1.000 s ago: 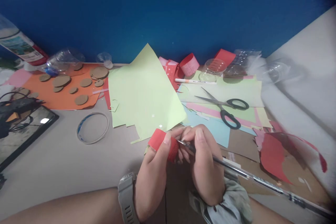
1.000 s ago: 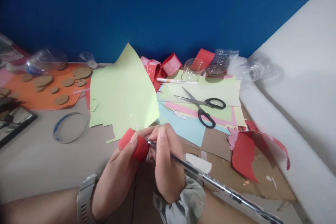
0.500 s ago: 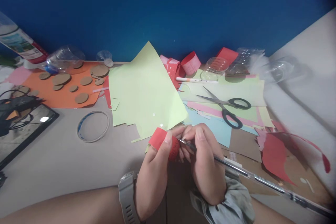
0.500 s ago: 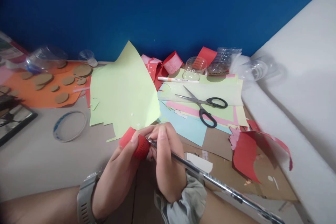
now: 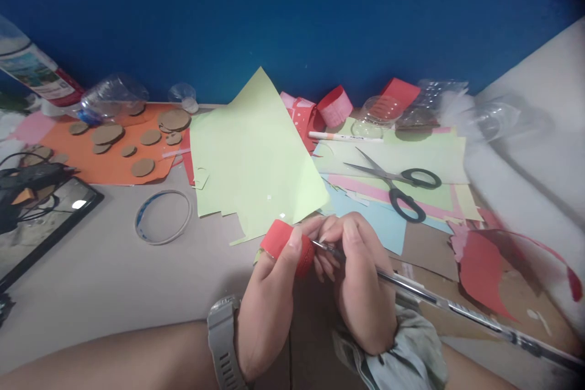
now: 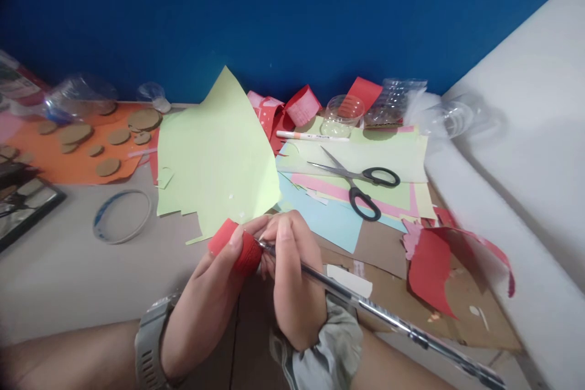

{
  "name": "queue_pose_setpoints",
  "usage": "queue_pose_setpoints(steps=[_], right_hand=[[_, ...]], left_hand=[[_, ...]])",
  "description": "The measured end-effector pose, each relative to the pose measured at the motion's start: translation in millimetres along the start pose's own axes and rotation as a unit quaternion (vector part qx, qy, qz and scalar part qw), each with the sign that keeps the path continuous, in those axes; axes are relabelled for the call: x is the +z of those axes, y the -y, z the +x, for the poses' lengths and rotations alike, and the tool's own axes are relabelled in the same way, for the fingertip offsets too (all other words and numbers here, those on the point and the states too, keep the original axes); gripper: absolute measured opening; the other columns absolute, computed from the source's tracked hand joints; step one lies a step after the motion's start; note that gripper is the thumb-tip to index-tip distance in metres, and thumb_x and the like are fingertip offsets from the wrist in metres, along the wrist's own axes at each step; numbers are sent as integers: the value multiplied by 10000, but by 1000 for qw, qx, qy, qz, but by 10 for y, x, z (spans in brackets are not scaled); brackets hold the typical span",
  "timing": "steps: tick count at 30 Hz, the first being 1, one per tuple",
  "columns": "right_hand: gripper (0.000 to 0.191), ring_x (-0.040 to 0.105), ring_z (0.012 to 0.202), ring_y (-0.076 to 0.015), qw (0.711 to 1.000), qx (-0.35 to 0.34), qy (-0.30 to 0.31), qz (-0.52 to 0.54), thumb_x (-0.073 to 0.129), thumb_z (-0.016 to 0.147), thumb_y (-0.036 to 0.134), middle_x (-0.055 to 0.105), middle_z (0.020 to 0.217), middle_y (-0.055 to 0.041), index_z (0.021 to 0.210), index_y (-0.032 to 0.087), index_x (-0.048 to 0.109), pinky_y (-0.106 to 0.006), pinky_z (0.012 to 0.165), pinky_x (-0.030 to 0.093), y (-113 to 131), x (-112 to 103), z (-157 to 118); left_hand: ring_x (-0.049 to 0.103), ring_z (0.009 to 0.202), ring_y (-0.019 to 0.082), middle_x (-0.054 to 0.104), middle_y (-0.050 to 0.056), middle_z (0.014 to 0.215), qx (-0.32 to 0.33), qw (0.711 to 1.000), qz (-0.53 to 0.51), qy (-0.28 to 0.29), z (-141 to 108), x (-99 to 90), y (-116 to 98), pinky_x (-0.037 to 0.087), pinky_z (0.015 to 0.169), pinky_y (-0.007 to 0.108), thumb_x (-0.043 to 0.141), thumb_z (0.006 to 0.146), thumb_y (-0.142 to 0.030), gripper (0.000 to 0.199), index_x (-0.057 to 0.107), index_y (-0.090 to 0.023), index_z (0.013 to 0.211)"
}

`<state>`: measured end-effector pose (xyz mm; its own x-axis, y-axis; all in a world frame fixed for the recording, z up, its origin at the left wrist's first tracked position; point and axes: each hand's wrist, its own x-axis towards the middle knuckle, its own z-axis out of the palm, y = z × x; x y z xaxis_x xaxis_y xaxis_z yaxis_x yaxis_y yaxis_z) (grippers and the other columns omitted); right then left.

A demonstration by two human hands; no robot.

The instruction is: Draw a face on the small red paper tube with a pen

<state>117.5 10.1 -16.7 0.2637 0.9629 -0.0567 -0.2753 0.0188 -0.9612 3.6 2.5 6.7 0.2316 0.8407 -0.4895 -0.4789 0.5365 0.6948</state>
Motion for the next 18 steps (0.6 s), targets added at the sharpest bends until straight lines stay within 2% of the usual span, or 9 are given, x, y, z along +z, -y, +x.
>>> queue_pose_setpoints(steps=[8, 13, 18], right_hand=[[528, 412, 572, -177, 999, -23, 26, -7, 740, 1224, 638, 502, 732, 39, 834, 292, 653, -336, 509, 345, -9, -18, -6], [532, 419, 563, -170, 1000, -15, 11, -11, 745, 1218, 659, 548, 763, 28, 842, 292, 666, -331, 486, 358, -27, -38, -13], [536, 419, 555, -167, 1000, -16, 11, -16, 763, 1206, 654, 555, 758, 23, 827, 288, 669, -333, 482, 354, -9, -36, -8]], left_hand=[[752, 1513, 448, 944, 90, 1397, 6, 1000, 16, -7, 3, 11, 7, 454, 1393, 632, 655, 1231, -557, 425, 953, -267, 1322], [705, 1603, 444, 913, 101, 1491, 8, 1000, 23, -5, 5, 12, -10, 425, 1451, 629, 641, 1237, -526, 417, 939, -263, 1365], [726, 1558, 438, 917, 97, 1471, 7, 1000, 21, -5, 3, 11, -8, 450, 1423, 624, 637, 1240, -516, 411, 940, -258, 1345]])
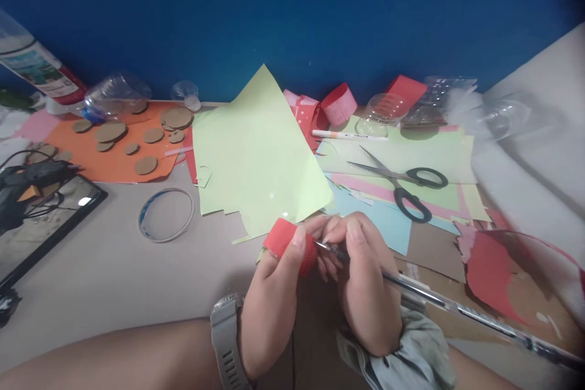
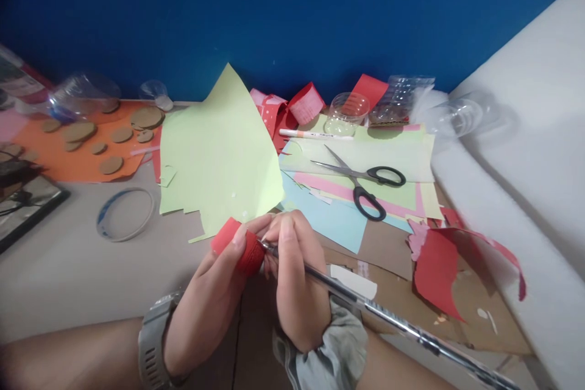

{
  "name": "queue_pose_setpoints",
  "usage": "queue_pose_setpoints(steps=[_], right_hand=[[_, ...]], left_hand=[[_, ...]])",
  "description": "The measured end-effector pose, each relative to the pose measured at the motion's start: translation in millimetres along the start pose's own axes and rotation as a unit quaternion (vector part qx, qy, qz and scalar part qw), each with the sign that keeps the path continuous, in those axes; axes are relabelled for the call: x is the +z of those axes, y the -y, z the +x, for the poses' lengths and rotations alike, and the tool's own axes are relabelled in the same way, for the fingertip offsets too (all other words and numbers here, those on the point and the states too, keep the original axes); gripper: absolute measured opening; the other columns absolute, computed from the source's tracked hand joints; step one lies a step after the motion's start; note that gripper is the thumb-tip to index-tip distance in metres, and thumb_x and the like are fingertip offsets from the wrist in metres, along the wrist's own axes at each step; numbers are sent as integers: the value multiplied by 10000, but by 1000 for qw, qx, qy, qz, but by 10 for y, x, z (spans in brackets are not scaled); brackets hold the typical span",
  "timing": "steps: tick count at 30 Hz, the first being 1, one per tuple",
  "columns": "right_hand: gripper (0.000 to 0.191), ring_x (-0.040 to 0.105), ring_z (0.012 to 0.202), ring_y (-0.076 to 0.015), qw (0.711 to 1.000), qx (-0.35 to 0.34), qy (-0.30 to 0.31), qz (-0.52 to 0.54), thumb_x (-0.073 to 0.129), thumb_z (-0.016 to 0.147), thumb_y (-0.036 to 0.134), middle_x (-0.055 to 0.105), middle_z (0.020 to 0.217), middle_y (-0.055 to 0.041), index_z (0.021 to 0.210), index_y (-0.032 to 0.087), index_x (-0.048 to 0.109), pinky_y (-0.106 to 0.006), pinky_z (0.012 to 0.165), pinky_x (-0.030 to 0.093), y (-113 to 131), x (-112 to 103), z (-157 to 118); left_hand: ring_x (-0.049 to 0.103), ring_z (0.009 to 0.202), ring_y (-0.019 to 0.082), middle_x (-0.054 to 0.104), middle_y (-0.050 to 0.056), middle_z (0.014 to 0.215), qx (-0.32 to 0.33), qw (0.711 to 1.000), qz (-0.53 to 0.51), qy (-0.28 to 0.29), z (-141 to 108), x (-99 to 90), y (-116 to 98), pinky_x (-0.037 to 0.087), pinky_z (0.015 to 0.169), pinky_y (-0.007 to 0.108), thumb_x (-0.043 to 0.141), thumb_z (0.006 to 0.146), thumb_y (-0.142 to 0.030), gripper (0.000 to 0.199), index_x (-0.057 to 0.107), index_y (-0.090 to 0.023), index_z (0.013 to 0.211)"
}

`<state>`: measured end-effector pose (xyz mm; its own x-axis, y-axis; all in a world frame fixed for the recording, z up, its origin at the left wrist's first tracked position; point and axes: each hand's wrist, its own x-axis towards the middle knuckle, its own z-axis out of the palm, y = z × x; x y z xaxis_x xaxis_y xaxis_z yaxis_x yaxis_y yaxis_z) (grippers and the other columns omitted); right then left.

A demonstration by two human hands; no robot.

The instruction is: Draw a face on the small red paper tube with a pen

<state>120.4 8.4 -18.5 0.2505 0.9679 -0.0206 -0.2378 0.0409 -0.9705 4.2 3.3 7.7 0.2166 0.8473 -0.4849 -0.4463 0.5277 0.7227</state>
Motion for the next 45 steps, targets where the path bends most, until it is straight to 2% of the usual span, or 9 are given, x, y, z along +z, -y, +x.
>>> queue_pose_setpoints(steps=[7, 12, 22, 27, 30, 35, 40, 42, 45], right_hand=[[532, 402, 561, -174, 1000, 9, 4, 13, 744, 1217, 650, 519, 753, 24, 832, 293, 656, -337, 481, 371, -1, 13, -9], [540, 420, 552, -170, 1000, 5, 5, 9, 754, 1213, 663, 541, 747, 25, 832, 290, 667, -330, 476, 366, -12, -6, -5], [511, 406, 553, -164, 999, -15, 24, 27, 763, 1227, 613, 546, 729, 37, 841, 287, 685, -324, 485, 318, -26, -8, -1], [509, 472, 635, -186, 999, -29, 43, -5, 740, 1243, 605, 601, 779, 15, 849, 286, 696, -311, 532, 410, -9, -25, -3], [507, 506, 666, -194, 998, -38, 44, 1, 721, 1255, 598, 617, 796, 10, 856, 287, 676, -311, 552, 433, -15, -23, -6], [488, 430, 603, -179, 998, -46, 35, -1, 687, 1279, 559, 587, 769, 29, 874, 287, 668, -316, 525, 390, -38, -21, -8], [497, 529, 692, -205, 997, -49, 51, -18, 690, 1272, 561, 632, 822, 1, 857, 287, 676, -327, 613, 496, -11, -20, -1], [497, 504, 651, -198, 998, -41, 42, -11, 700, 1264, 571, 614, 797, 11, 854, 291, 672, -322, 562, 456, -7, -19, -5], [493, 450, 583, -183, 999, -28, 32, -9, 694, 1264, 580, 632, 787, 17, 863, 294, 665, -320, 494, 372, -12, -21, -12]], left_hand=[[710, 1565, 450, 908, 117, 1469, 3, 1000, -10, 8, -2, 18, -17, 442, 1416, 646, 633, 1240, -492, 404, 926, -232, 1337], [715, 1564, 430, 907, 105, 1477, -4, 1000, -8, 5, -1, 5, -9, 449, 1405, 610, 633, 1248, -506, 415, 917, -236, 1382], [757, 1414, 378, 924, 73, 1393, -3, 1000, 2, 15, -15, 1, -17, 485, 1291, 521, 628, 1251, -532, 426, 914, -256, 1407], [741, 1120, 321, 908, 55, 1111, -15, 1000, 6, 5, -19, -12, -11, 509, 1145, 495, 644, 1234, -585, 460, 923, -249, 1381], [721, 1058, 324, 874, 53, 983, -21, 1000, 3, 6, -16, -12, -11, 506, 1101, 505, 641, 1230, -584, 477, 906, -235, 1418], [731, 1208, 336, 900, 60, 1185, -7, 1000, -3, 4, -5, -10, 1, 484, 1195, 497, 654, 1231, -556, 427, 915, -253, 1381], [717, 1078, 321, 852, 45, 1026, -11, 1000, 3, 0, -2, -19, 21, 494, 1117, 504, 661, 1220, -602, 456, 937, -253, 1316], [719, 1099, 318, 871, 50, 1091, -6, 1000, 2, 3, -2, -15, 19, 496, 1135, 504, 649, 1231, -579, 442, 933, -253, 1321], [734, 1257, 337, 896, 54, 1230, 5, 1000, 4, 5, -4, -9, 10, 485, 1212, 496, 632, 1247, -528, 407, 933, -264, 1320]])
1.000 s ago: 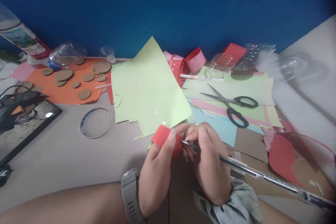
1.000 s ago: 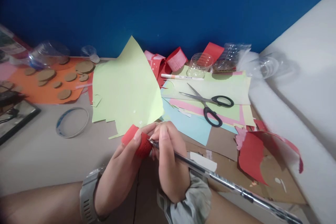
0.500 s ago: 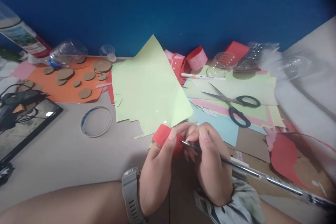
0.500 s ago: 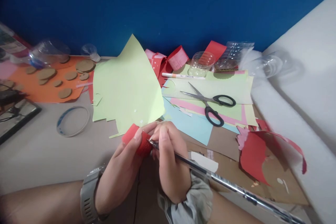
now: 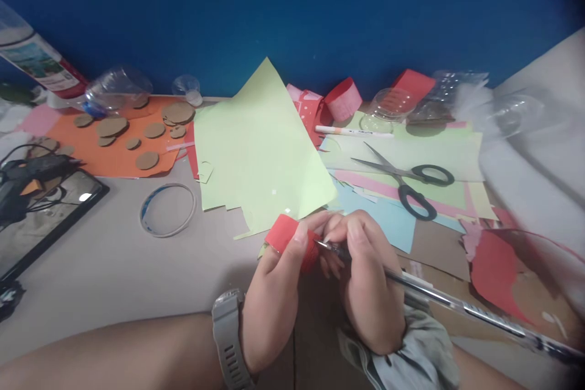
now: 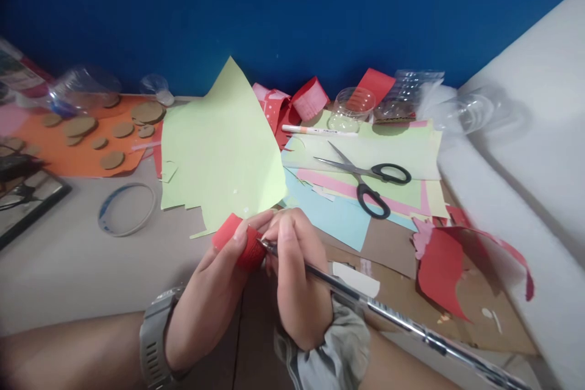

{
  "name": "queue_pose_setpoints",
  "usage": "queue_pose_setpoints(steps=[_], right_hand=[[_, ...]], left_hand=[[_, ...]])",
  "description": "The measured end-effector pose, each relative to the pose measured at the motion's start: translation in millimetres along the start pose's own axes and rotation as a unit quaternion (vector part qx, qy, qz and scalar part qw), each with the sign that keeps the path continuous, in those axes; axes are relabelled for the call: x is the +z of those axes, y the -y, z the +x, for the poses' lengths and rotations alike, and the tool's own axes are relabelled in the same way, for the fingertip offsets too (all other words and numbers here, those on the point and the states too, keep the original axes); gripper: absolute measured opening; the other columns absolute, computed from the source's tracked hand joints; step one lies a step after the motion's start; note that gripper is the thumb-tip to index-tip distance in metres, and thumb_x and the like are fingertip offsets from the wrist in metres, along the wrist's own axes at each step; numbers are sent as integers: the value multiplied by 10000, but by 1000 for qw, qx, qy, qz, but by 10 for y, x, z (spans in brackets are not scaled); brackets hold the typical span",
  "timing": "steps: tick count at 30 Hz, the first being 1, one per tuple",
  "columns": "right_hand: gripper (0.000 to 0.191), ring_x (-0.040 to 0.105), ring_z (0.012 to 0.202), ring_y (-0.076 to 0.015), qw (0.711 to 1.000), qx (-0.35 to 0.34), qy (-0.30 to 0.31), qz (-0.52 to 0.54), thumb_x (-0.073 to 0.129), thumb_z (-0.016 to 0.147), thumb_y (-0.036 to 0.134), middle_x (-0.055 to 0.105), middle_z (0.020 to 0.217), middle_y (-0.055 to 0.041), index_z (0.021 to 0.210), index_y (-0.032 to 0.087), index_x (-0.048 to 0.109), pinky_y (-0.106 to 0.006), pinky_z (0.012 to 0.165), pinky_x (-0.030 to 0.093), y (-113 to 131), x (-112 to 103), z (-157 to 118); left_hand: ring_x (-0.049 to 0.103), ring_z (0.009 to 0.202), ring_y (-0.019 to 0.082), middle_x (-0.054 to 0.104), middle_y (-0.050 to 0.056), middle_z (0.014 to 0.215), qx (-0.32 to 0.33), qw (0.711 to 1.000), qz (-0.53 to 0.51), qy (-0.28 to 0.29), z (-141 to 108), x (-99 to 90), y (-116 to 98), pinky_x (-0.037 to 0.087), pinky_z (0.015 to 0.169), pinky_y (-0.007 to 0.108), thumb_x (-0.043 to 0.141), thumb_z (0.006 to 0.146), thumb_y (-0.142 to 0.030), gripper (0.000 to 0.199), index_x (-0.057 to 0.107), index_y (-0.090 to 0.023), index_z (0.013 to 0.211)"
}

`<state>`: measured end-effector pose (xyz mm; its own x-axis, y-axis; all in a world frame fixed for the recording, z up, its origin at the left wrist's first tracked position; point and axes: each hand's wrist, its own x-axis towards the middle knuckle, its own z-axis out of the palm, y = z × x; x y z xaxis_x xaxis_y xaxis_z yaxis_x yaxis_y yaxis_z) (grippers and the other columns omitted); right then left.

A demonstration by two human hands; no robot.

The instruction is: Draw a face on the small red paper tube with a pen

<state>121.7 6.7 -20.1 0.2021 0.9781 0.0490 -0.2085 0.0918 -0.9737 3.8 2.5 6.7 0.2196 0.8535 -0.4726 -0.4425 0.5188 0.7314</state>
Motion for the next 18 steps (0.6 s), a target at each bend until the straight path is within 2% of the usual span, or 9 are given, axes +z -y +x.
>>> queue_pose_setpoints(steps=[2, 4, 6, 9, 11, 14, 18], right_hand=[[494, 507, 628, -194, 1000, -6, 5, -11, 695, 1264, 574, 657, 814, 4, 859, 293, 674, -323, 539, 430, 2, -2, 1], [503, 570, 704, -213, 1000, -17, 11, -20, 705, 1258, 575, 643, 821, -3, 844, 291, 675, -331, 609, 495, 12, -2, 7], [508, 561, 706, -216, 999, -20, 13, -22, 710, 1253, 579, 604, 795, 6, 837, 291, 669, -334, 614, 494, 21, -2, 15], [497, 462, 633, -198, 1000, -15, 15, -19, 683, 1268, 561, 564, 768, 25, 851, 292, 662, -331, 563, 438, 22, -5, 18], [482, 492, 654, -200, 999, -18, 17, -23, 660, 1281, 532, 585, 791, 19, 863, 292, 665, -332, 579, 448, 15, -9, 14], [463, 584, 732, -222, 998, -39, 26, -45, 650, 1285, 496, 630, 834, 0, 869, 293, 670, -353, 656, 502, 9, -15, 8], [444, 615, 762, -241, 999, -32, 27, -33, 661, 1273, 483, 656, 837, -8, 870, 297, 674, -379, 698, 533, 11, -18, 0]], left_hand=[[736, 1297, 349, 895, 55, 1220, -2, 1000, 1, 0, -4, -2, -2, 487, 1211, 492, 629, 1247, -531, 412, 937, -265, 1311], [736, 1219, 342, 890, 52, 1152, -8, 1000, 2, -2, -8, -8, 0, 499, 1165, 493, 634, 1241, -565, 435, 939, -263, 1312], [723, 1160, 329, 893, 47, 1126, -9, 1000, 5, -2, -11, -12, 2, 503, 1139, 492, 634, 1240, -581, 447, 938, -263, 1315], [729, 1237, 337, 915, 54, 1216, -7, 1000, -1, 0, -11, -11, 2, 501, 1185, 491, 620, 1251, -536, 427, 938, -256, 1301], [736, 1322, 350, 919, 58, 1294, -8, 1000, -2, -3, -13, -9, -1, 499, 1223, 492, 616, 1255, -515, 414, 935, -256, 1306], [745, 1355, 357, 924, 56, 1311, -10, 1000, -2, 1, -19, -3, -14, 505, 1237, 493, 614, 1257, -551, 435, 931, -262, 1327], [774, 1223, 336, 933, 56, 1225, -14, 1000, -2, 5, -17, 14, -44, 530, 1191, 487, 619, 1251, -580, 459, 933, -247, 1297]])
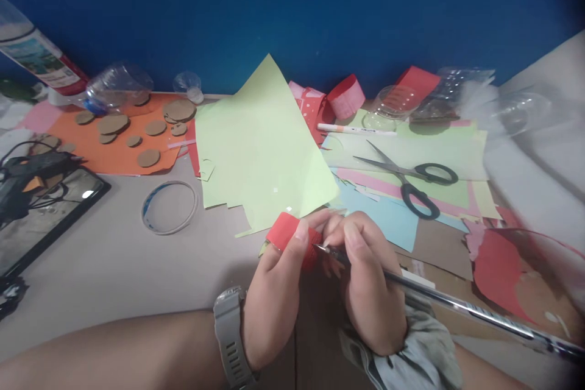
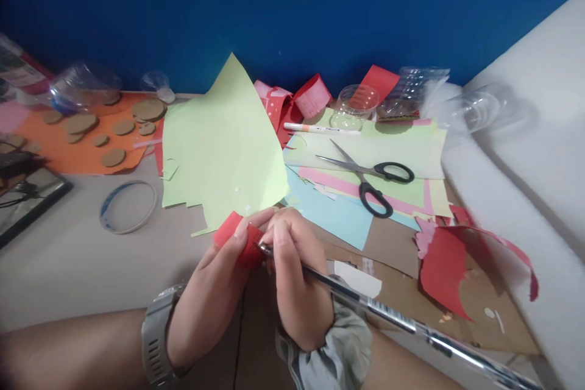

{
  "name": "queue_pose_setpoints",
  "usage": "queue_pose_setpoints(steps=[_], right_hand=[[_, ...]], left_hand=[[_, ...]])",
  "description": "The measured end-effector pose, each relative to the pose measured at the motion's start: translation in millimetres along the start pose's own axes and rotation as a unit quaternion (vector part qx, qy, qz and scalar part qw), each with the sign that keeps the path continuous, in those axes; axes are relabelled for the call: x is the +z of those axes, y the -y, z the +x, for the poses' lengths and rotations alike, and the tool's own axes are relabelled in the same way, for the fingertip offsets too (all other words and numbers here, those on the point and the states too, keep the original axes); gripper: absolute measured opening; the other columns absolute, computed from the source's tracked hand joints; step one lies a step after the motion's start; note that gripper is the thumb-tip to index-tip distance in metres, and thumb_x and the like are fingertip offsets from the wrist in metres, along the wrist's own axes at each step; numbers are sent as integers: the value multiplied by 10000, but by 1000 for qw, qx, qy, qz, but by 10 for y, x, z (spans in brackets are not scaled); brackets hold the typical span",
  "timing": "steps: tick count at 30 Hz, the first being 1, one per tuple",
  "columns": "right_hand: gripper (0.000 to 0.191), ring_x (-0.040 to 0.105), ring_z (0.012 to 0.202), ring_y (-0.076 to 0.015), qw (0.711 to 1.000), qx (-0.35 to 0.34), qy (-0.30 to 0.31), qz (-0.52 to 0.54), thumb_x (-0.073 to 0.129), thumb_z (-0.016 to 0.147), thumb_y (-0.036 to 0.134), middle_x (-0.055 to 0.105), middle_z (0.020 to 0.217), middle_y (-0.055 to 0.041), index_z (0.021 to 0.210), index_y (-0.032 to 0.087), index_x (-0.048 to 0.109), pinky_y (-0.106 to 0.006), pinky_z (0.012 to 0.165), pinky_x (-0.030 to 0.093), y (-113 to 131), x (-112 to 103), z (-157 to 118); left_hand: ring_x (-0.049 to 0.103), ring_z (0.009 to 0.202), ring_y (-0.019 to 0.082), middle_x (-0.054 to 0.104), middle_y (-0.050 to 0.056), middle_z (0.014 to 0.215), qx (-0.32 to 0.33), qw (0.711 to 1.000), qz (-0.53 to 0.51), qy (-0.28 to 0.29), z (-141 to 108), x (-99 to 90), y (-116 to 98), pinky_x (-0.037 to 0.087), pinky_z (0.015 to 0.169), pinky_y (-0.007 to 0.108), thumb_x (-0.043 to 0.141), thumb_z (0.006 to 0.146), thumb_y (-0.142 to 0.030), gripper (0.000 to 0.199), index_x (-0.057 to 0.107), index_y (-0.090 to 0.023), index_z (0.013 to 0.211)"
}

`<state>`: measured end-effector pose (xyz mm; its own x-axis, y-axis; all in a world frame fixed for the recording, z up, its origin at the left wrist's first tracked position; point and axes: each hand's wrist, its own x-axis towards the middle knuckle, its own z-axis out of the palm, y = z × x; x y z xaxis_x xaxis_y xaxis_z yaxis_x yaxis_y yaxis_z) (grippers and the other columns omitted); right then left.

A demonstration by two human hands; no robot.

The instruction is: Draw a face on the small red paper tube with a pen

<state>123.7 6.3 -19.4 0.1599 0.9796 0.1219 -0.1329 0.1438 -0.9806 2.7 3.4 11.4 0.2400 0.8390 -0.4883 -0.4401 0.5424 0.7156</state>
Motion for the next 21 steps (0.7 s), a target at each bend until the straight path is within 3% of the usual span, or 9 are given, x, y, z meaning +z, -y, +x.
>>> queue_pose_setpoints(steps=[5, 10, 14, 19, 21], right_hand=[[416, 616, 724, -239, 999, 24, -4, 23, 645, 1281, 468, 701, 875, -22, 902, 302, 687, -386, 591, 459, -15, -7, -21], [442, 687, 823, -260, 1000, -7, 2, -2, 654, 1282, 483, 638, 837, -11, 880, 301, 679, -398, 698, 528, -13, -7, -22], [448, 610, 730, -235, 1000, 8, -8, -4, 642, 1286, 505, 657, 832, -4, 888, 301, 668, -371, 618, 473, -5, 9, -18], [437, 623, 792, -250, 1000, -16, 4, -12, 648, 1280, 442, 610, 831, -6, 869, 294, 667, -394, 731, 540, -14, 1, -20], [422, 632, 798, -250, 1000, -17, 4, -9, 637, 1282, 417, 620, 845, -7, 880, 294, 679, -394, 736, 540, -16, -4, -18]], left_hand=[[779, 1260, 344, 926, 54, 1219, 7, 1000, 4, -2, 14, -9, 17, 542, 1192, 481, 632, 1250, -569, 439, 927, -259, 1347], [756, 1252, 351, 914, 49, 1185, -4, 1000, 5, -13, 3, -35, 45, 524, 1190, 492, 657, 1232, -624, 467, 929, -270, 1369], [743, 1222, 335, 923, 34, 1209, 2, 1000, 2, 1, 3, -32, 36, 503, 1183, 486, 631, 1246, -600, 449, 931, -287, 1358], [751, 1339, 362, 922, 40, 1197, 0, 1000, -14, -10, 0, -16, 10, 492, 1232, 482, 656, 1238, -560, 405, 934, -266, 1222], [751, 1298, 358, 925, 41, 1201, -1, 1000, -10, -11, -2, -12, 7, 496, 1208, 490, 653, 1237, -577, 418, 935, -268, 1243]])
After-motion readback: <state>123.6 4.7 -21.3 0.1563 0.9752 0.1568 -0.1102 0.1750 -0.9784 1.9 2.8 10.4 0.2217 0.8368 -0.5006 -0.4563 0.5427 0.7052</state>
